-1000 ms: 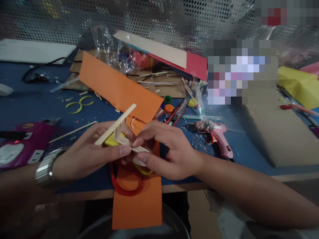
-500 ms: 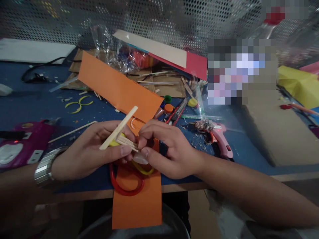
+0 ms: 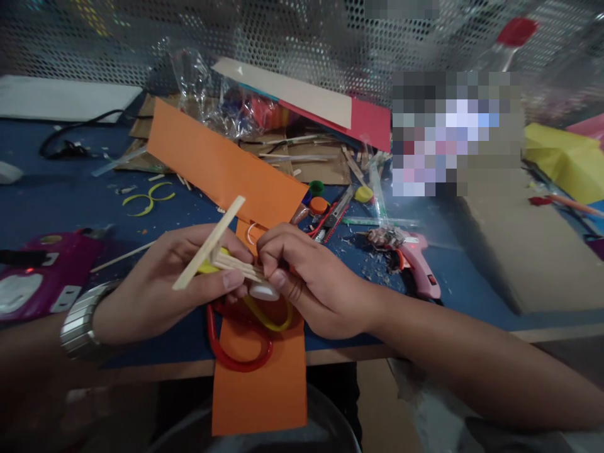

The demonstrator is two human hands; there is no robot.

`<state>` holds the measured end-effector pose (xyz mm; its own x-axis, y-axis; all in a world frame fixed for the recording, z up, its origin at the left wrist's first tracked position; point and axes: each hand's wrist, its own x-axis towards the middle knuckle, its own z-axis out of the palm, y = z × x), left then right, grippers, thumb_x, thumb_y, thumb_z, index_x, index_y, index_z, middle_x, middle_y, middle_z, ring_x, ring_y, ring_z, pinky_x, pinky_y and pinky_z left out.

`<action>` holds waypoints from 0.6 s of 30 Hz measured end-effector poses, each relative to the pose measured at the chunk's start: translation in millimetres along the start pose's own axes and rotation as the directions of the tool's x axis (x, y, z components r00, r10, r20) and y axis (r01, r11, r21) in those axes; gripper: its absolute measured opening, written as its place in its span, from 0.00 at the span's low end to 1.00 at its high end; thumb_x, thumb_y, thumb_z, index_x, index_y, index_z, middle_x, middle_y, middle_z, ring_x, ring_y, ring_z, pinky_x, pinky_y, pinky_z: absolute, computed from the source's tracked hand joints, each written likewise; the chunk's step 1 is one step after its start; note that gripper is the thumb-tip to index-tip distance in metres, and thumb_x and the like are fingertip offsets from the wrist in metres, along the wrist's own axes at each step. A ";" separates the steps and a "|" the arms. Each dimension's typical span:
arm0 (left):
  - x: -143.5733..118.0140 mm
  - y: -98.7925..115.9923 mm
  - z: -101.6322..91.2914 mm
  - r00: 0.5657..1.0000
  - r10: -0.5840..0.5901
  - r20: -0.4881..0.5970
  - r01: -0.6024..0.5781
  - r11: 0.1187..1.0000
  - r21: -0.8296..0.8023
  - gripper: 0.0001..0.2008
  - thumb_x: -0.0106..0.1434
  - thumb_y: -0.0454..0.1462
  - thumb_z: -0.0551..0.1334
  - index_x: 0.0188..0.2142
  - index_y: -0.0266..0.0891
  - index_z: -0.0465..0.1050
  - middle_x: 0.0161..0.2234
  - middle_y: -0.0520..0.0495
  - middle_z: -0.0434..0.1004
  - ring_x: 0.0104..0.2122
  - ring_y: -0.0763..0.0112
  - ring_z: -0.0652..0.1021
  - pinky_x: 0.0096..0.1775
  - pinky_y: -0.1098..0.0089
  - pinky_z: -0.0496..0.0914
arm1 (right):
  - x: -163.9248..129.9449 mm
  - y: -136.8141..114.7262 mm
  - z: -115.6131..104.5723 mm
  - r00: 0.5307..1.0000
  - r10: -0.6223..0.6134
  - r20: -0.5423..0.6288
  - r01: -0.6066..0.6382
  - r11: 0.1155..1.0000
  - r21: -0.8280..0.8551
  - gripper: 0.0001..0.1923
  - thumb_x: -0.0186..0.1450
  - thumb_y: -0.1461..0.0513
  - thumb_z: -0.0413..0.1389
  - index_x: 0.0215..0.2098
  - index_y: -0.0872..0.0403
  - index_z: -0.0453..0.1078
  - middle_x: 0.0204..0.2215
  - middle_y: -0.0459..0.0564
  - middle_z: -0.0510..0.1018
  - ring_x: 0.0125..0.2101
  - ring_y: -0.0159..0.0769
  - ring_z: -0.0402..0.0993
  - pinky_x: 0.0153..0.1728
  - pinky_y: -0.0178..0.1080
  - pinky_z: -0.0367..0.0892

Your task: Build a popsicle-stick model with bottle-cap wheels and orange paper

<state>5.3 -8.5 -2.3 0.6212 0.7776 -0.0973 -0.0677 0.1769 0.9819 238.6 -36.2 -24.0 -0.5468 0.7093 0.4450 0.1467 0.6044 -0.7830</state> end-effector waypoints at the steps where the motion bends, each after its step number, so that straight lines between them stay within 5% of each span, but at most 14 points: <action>1: -0.7 -0.8 -0.2 1.000 0.002 -0.002 -0.002 1.000 -0.015 0.11 0.58 0.32 0.77 0.37 0.37 0.79 0.29 0.50 0.84 0.28 0.72 0.80 0.28 0.78 0.73 | -0.1 0.0 0.1 1.000 0.002 -0.007 -0.002 1.000 0.018 0.04 0.79 0.63 0.52 0.44 0.49 0.63 0.42 0.51 0.72 0.44 0.40 0.70 0.49 0.43 0.70; 11: -0.3 -9.9 -7.7 0.976 0.081 -0.203 -0.109 0.986 -0.129 0.08 0.61 0.38 0.78 0.36 0.42 0.83 0.30 0.51 0.83 0.26 0.74 0.81 0.30 0.77 0.77 | -3.7 0.6 0.9 0.989 0.008 -0.149 0.008 0.994 0.105 0.02 0.78 0.64 0.53 0.46 0.51 0.67 0.42 0.51 0.71 0.42 0.39 0.70 0.48 0.45 0.69; 18: 0.1 -7.6 -4.6 0.998 0.041 -0.040 -0.042 0.999 -0.032 0.08 0.65 0.38 0.75 0.36 0.39 0.79 0.29 0.51 0.81 0.27 0.73 0.79 0.28 0.77 0.73 | -0.5 0.5 -0.8 0.981 -0.035 -0.188 0.028 0.999 -0.039 0.06 0.74 0.65 0.62 0.49 0.52 0.75 0.41 0.52 0.82 0.42 0.40 0.78 0.45 0.44 0.75</action>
<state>2.2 -7.0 -10.5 0.5862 0.8077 -0.0635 -0.1190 0.1634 0.9794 239.6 -35.9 -24.3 -0.3865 0.7433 0.5461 0.1632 0.6378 -0.7527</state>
